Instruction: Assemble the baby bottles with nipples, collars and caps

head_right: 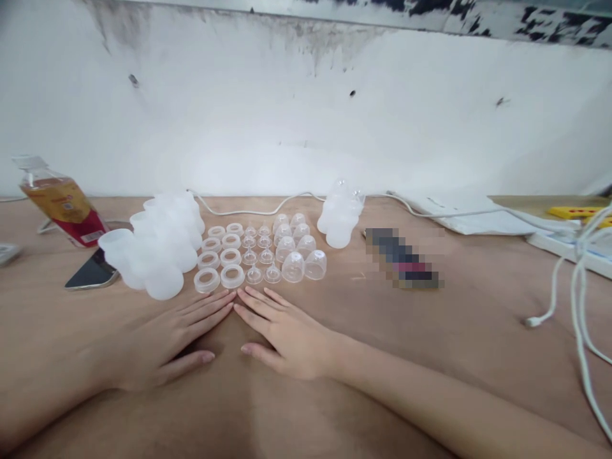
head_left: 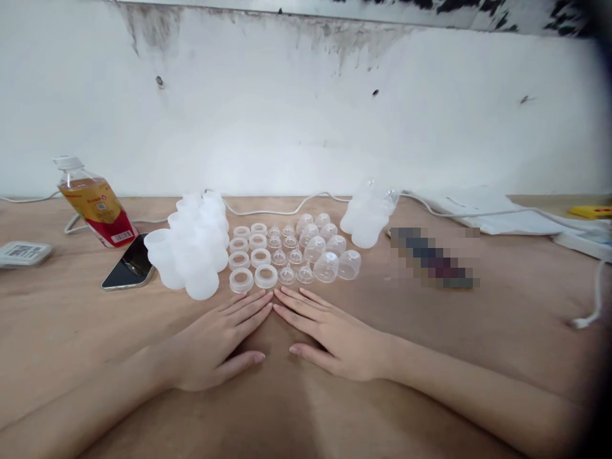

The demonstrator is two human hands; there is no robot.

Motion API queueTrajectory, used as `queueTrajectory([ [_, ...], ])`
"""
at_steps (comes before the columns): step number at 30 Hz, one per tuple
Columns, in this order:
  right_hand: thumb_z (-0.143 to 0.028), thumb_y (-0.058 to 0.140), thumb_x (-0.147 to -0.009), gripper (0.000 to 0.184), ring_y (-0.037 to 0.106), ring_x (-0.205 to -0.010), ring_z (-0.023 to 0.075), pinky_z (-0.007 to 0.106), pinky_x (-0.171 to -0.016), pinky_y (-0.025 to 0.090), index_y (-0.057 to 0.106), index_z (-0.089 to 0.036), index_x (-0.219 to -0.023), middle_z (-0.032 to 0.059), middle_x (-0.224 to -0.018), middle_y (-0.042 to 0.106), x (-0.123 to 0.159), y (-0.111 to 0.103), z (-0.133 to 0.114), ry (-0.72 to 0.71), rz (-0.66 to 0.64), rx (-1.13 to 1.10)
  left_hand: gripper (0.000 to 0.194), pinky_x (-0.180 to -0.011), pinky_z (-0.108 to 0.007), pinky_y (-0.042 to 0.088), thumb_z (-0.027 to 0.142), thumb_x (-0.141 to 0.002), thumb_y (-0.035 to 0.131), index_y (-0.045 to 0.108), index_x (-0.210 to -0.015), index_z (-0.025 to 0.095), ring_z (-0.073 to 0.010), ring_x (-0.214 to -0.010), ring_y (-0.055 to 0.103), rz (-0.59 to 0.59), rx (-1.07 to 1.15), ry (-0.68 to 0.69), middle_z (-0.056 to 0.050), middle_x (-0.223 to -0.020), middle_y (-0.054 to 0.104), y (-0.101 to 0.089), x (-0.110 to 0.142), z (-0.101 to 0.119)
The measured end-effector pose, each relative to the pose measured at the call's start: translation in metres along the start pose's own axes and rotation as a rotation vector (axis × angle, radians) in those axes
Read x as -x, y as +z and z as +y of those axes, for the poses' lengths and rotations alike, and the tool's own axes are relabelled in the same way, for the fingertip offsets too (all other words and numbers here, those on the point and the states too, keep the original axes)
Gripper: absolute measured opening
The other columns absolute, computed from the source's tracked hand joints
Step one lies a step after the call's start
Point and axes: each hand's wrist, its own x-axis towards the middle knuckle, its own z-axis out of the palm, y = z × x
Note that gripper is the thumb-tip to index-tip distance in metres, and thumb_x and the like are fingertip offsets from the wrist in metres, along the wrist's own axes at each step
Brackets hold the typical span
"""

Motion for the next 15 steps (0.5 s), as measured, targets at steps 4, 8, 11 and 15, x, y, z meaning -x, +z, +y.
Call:
queueTrajectory([
  [4,-0.041,0.029,-0.087,0.059,0.005,-0.131,0.0175,0.038,-0.108,0.007,0.016,-0.011,-0.136,0.0096,-0.142,0.010,0.0001,0.0016,-0.0011,-0.010,0.020,-0.004,0.062,-0.106,-0.040,0.017,0.046,-0.086,0.029,0.006,-0.136,0.017,-0.0207,-0.131,0.010,-0.004,0.001,-0.005,-0.006,-0.143,0.008,0.0015,0.0002,-0.0002],
  [8,-0.040,0.032,-0.087,0.058,0.007,-0.131,0.0181,0.039,-0.108,0.010,0.018,-0.011,-0.135,0.0105,-0.142,0.012,0.0006,0.0025,-0.0019,-0.024,0.051,-0.031,0.062,-0.106,-0.040,0.017,0.046,-0.086,0.029,0.007,-0.136,0.017,-0.0202,-0.131,0.009,0.003,-0.012,-0.002,-0.006,-0.143,0.008,0.0020,0.0003,-0.0006],
  [11,-0.040,0.032,-0.087,0.058,0.008,-0.131,0.0186,0.040,-0.108,0.011,0.019,-0.011,-0.135,0.0112,-0.141,0.013,0.0004,0.0020,-0.0014,-0.022,0.056,-0.034,0.062,-0.106,-0.041,0.018,0.044,-0.086,0.030,0.006,-0.136,0.017,-0.0207,-0.131,0.009,0.014,-0.003,0.010,-0.007,-0.143,0.009,0.0024,0.0002,-0.0010],
  [15,-0.040,0.033,-0.087,0.058,0.009,-0.131,0.0188,0.041,-0.107,0.012,0.019,-0.012,-0.135,0.0112,-0.141,0.015,0.0000,0.0015,-0.0010,-0.029,0.068,-0.030,0.062,-0.105,-0.043,0.020,0.041,-0.086,0.036,0.006,-0.136,0.019,-0.0221,-0.130,0.013,0.062,0.039,0.041,-0.007,-0.142,0.012,0.0031,0.0012,-0.0019],
])
